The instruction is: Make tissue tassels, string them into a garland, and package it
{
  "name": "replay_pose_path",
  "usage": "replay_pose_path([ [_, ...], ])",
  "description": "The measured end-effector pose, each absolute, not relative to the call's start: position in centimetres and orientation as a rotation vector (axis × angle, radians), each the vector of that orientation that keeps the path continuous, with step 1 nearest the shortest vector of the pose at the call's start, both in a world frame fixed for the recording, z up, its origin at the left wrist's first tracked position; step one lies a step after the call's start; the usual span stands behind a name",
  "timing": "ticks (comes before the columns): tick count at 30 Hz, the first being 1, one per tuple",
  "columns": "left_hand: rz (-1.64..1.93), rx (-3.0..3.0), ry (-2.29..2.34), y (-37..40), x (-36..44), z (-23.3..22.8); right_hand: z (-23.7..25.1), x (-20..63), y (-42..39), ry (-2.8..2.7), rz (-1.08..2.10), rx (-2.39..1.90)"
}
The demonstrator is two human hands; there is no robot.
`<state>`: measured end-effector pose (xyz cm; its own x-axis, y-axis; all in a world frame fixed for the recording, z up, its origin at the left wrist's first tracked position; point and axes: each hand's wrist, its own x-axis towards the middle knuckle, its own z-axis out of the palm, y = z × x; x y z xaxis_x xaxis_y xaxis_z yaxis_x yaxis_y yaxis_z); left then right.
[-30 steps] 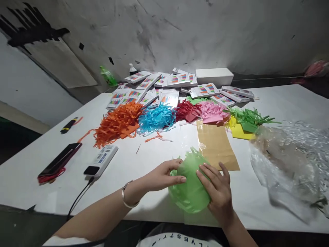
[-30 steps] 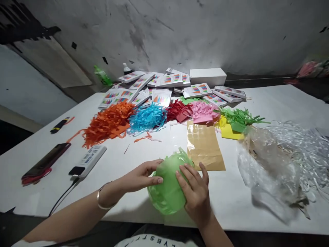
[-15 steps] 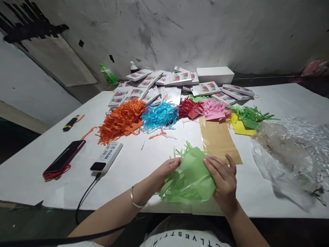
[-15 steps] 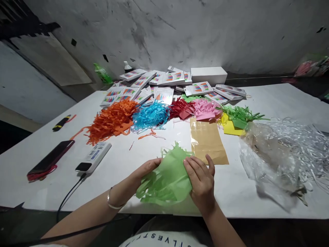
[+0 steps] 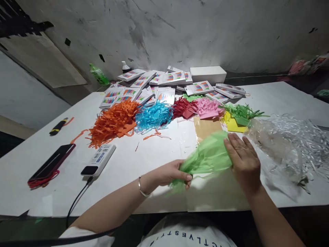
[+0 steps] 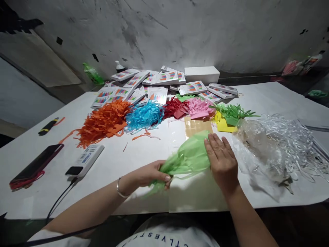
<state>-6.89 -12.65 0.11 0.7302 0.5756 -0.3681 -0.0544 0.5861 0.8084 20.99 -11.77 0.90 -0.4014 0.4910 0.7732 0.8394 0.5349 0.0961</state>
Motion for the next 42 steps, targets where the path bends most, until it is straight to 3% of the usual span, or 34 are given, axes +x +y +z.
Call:
replay_pose_path([
  [8,0.259,1.454,1.263,-10.3,-18.1,2.8,-5.7,14.7,-15.5,-2.366,-0.309,-0.946],
  [11,0.453,1.946,1.602,-11.7,-20.0,2.7,-7.9,11.8,-16.4,-2.406,-0.234,-0.936],
  [14,0.577,2.421,1.409,-14.1,-17.8,1.2,-8.7,10.6,-16.7,-2.423,-0.179,-0.938],
  [17,0.373,2.663,1.037,-15.9,-14.2,-1.6,-8.7,11.0,-16.7,-2.459,-0.112,-0.938],
  [22,0.315,2.703,1.063,-16.7,-12.0,-5.0,-7.7,14.4,-16.2,-2.499,-0.095,-1.093],
  [31,0.462,2.61,1.075,-16.9,-12.5,-5.4,-5.3,28.3,-17.5,-2.371,-0.281,-1.631],
  [33,0.474,2.602,1.087,-16.9,-12.4,-5.5,-3.1,26.6,-18.2,-2.305,-0.196,-1.551],
  [36,0.492,2.594,1.102,-17.0,-12.3,-5.6,-1.4,19.6,-18.3,-2.383,0.119,-1.083],
  [42,0.487,2.547,1.071,-16.9,-12.7,-4.9,-5.4,11.8,-16.4,-2.404,0.188,-0.834],
])
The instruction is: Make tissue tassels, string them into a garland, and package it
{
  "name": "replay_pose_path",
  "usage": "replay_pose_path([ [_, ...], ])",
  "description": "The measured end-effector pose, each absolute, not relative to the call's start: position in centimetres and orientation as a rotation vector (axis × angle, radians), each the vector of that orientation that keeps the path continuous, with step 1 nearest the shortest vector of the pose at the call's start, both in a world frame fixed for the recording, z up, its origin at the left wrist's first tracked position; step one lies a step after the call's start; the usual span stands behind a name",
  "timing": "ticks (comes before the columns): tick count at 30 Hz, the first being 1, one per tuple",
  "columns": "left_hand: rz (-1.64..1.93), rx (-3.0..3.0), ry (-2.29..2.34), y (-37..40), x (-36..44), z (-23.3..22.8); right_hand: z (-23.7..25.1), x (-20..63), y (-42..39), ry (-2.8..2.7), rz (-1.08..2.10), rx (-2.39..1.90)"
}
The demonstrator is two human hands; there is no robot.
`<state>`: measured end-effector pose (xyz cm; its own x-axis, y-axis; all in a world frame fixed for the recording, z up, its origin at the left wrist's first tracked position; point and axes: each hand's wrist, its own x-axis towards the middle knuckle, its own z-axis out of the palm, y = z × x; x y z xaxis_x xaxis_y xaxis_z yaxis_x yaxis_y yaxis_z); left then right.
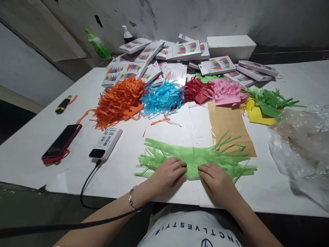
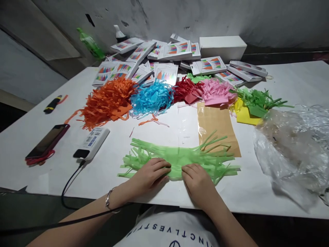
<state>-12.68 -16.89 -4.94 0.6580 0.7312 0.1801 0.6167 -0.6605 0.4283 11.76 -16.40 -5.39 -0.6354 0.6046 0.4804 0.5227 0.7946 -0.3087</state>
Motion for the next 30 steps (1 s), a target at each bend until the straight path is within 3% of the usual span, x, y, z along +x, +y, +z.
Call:
replay_pose_path([
  [4,0.508,2.491,1.029,-16.9,-13.1,-5.0,-5.9,12.9,-16.3,-2.373,0.367,-0.886],
  [10,0.493,2.416,1.145,-16.8,-12.8,-5.6,-5.6,12.2,-16.5,-2.458,0.191,-0.955],
  [14,0.442,2.309,1.338,-16.1,-12.0,-5.0,-5.5,12.0,-15.5,-2.486,0.252,-1.144],
  [21,0.133,2.302,1.666,-13.8,-10.4,-4.1,-3.2,11.7,-12.4,-2.685,0.361,-1.397],
  [30,0.022,2.251,1.79,-13.1,-10.0,-4.0,-2.1,11.2,-8.9,-2.938,0.459,-1.512],
])
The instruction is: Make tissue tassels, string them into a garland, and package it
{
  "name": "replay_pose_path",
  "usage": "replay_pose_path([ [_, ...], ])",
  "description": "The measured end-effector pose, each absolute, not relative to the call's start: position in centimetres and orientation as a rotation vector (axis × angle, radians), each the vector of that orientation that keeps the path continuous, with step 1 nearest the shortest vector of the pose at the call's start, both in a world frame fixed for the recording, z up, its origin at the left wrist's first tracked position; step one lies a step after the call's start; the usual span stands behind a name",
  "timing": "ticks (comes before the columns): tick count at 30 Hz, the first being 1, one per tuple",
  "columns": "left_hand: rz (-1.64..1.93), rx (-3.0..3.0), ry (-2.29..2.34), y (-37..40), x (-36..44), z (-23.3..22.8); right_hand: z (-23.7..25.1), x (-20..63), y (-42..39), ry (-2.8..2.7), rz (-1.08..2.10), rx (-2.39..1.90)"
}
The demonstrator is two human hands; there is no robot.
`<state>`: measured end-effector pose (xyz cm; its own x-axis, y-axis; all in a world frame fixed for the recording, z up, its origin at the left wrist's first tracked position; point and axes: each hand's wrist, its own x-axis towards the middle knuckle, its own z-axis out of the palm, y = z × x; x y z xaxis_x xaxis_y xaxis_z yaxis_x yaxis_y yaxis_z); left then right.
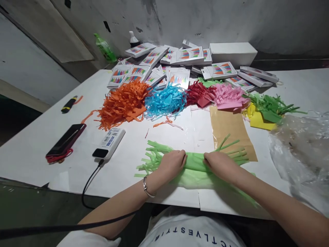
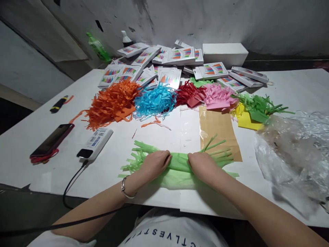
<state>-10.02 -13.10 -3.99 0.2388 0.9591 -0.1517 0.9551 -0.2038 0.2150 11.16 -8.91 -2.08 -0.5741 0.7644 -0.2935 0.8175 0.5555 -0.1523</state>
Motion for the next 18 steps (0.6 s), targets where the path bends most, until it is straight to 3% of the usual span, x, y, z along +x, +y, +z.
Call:
replay_pose_path([
  [14,0.032,2.225,1.84,-12.7,-10.4,-4.7,-6.4,11.7,-9.6,2.912,0.025,1.539],
  [18,0.058,2.236,1.849,-12.4,-10.2,-4.9,-5.7,11.8,-10.5,3.185,0.154,1.27],
])
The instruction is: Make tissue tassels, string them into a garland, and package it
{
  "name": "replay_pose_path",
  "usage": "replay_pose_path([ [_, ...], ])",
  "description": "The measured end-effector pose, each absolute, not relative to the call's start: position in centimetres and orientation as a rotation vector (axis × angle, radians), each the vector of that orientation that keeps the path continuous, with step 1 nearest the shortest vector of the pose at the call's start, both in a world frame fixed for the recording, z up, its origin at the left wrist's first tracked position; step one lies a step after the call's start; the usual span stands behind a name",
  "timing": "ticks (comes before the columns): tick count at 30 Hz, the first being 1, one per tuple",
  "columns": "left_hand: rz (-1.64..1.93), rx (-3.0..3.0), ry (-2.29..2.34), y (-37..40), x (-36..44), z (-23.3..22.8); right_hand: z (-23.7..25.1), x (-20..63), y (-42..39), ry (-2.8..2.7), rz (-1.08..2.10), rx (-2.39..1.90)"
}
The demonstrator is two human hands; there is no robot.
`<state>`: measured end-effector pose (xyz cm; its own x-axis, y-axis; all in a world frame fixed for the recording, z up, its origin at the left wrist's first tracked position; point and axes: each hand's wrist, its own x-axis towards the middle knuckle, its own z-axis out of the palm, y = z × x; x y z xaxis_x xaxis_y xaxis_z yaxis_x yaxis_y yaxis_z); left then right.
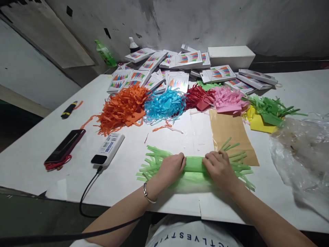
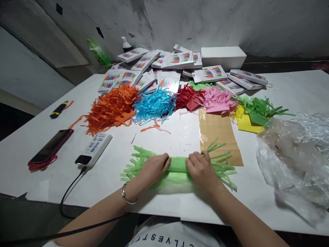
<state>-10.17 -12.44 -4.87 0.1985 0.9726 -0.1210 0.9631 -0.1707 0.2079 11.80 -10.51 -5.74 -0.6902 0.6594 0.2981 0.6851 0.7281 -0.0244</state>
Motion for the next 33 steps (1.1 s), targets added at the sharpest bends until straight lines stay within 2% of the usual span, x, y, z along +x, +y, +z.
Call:
replay_pose_path([
  [3,0.096,2.248,1.85,-12.4,-10.3,-4.8,-5.7,11.7,-11.1,-2.696,-0.159,-0.772],
  [8,0.314,2.38,1.846,-12.9,-11.6,-3.8,-6.4,11.6,-11.2,-2.65,-0.238,-0.704],
  [12,0.534,2.824,1.463,-13.8,-11.9,-3.9,-6.3,11.4,-11.4,-2.609,-0.246,-0.73],
  [18,0.524,2.953,1.242,-14.3,-11.7,-5.6,-6.7,11.1,-11.8,-2.644,-0.269,-0.687],
  [26,0.486,2.647,1.393,-15.3,-13.1,-6.0,-6.3,12.2,-11.5,-2.668,-0.152,-0.782],
  [33,0.268,2.275,1.752,-14.1,-12.1,-4.2,-6.3,10.8,-10.9,-2.524,-0.077,-1.127],
])
